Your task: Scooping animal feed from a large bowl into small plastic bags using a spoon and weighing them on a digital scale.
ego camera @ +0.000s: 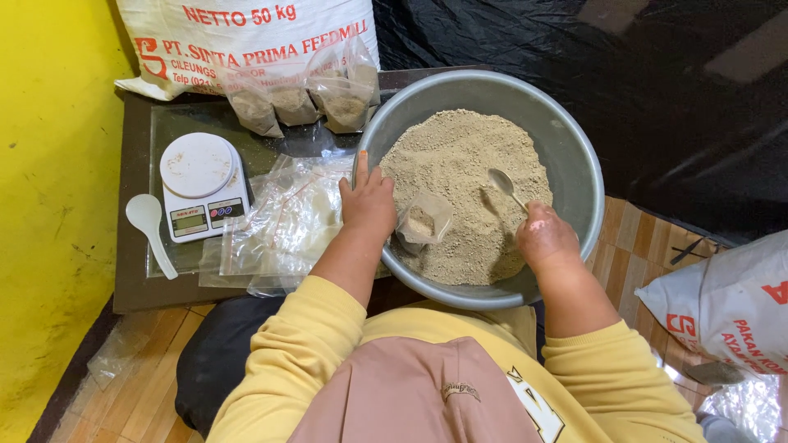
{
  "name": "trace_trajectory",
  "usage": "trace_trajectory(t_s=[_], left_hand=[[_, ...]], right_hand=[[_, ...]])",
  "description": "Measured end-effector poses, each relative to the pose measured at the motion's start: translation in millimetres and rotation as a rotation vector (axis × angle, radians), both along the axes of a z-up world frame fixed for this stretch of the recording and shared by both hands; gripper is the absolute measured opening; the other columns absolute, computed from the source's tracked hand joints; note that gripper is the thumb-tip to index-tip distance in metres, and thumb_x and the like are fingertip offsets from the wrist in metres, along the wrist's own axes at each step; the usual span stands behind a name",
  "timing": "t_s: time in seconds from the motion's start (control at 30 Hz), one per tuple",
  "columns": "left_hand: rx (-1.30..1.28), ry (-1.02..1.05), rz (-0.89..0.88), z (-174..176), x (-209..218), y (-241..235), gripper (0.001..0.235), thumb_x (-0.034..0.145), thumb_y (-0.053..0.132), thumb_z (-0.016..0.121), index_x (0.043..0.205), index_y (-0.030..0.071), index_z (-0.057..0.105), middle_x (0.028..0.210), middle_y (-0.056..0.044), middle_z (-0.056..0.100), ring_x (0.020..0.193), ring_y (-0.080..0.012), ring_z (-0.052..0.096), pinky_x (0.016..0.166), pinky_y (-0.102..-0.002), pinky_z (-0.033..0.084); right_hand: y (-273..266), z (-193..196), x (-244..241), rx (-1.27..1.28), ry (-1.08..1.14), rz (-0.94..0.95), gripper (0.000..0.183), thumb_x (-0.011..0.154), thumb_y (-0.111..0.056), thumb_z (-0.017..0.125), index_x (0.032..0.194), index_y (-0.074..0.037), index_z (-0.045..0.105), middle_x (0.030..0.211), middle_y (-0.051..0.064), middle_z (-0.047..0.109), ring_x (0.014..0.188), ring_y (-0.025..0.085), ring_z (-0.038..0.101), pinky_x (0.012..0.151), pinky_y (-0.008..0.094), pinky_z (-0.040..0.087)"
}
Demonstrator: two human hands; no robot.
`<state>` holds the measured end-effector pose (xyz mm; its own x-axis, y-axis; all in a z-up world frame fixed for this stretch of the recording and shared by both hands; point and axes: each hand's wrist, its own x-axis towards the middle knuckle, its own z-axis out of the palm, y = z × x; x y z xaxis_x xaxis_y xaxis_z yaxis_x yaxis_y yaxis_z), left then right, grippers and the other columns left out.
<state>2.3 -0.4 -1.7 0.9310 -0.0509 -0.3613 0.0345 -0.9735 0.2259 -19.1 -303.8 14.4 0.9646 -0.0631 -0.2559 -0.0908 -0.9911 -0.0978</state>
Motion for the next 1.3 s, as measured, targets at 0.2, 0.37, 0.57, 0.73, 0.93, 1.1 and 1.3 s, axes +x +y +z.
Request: trace_trajectory(t_s=[0.2,0.37,0.57,0.73,0.93,1.1,1.3], left_hand=[[0.019,0.016,-0.002,-6.1,2.3,0.0,0.043,0.099,0.008,0.044,0.140,0.016,0.049,0.157,-0.010,0.032,0.156,-0.0323,-0.008,0.113,-0.062,0.015],[0.032,0.019,-0.004,-7.4,3.2,-0.3,0.041,0.099,0.009,0.044,0.139,0.016,0.050,0.158,-0.010,0.032,0.156,-0.0321,-0.008,0.113,-0.061,0.016],[0.030,0.034,0.003,-4.2,1.8,-0.1,0.042,0.098,0.007,0.043,0.139,0.015,0.050,0.159,-0.010,0.032,0.156,-0.0320,-0.009,0.113,-0.061,0.016],[0.032,0.055,0.003,2.7,1.6,-0.8,0.045,0.097,0.006,0.044,0.141,0.015,0.049,0.161,-0.010,0.030,0.156,-0.0322,-0.009,0.114,-0.061,0.015],[0.017,0.037,0.003,4.6,-0.1,0.0,0.044,0.097,0.006,0.045,0.140,0.015,0.050,0.160,-0.010,0.032,0.156,-0.0323,-0.008,0.114,-0.061,0.016],[0.010,0.037,-0.002,8.5,-0.8,0.1,0.045,0.097,0.006,0.045,0.140,0.014,0.050,0.160,-0.011,0.032,0.156,-0.0329,-0.008,0.114,-0.062,0.016],[0.013,0.017,-0.002,-3.1,1.3,0.4,0.043,0.098,0.007,0.045,0.139,0.014,0.051,0.159,-0.011,0.033,0.156,-0.0329,-0.007,0.114,-0.062,0.016]], right_hand=[[-1.9,-13.2,16.1,0.063,0.147,-0.188,0.047,0.097,-0.012,0.045,0.141,-0.006,0.061,0.124,0.028,0.069,0.118,0.047,0.066,0.100,0.058,0.051],[3.5,-33.0,31.0,0.147,0.258,-0.220,0.048,0.096,-0.011,0.046,0.142,-0.013,0.061,0.119,0.026,0.071,0.119,0.046,0.066,0.102,0.058,0.050],[-9.2,-68.8,31.7,0.508,0.291,-0.252,0.032,0.083,-0.007,0.051,0.106,-0.002,0.073,0.089,0.019,0.060,0.085,0.034,0.054,0.073,0.041,0.042],[-11.0,-47.3,24.6,0.940,0.272,-0.477,0.018,0.076,-0.002,0.051,0.091,-0.003,0.062,0.063,0.003,0.041,0.047,0.012,0.040,0.040,0.021,0.027],[-4.2,-20.7,9.7,1.099,0.269,-0.469,0.023,0.092,-0.005,0.049,0.111,0.002,0.060,0.070,-0.002,0.039,0.057,0.005,0.043,0.046,0.013,0.032],[-0.6,-0.9,-6.4,1.342,0.288,-0.411,0.025,0.094,-0.002,0.046,0.114,0.006,0.057,0.066,0.003,0.037,0.052,0.010,0.035,0.044,0.021,0.030],[17.6,52.2,-29.4,1.436,0.290,-0.343,0.027,0.095,0.002,0.045,0.120,0.009,0.055,0.068,0.005,0.039,0.057,0.011,0.037,0.045,0.021,0.033]])
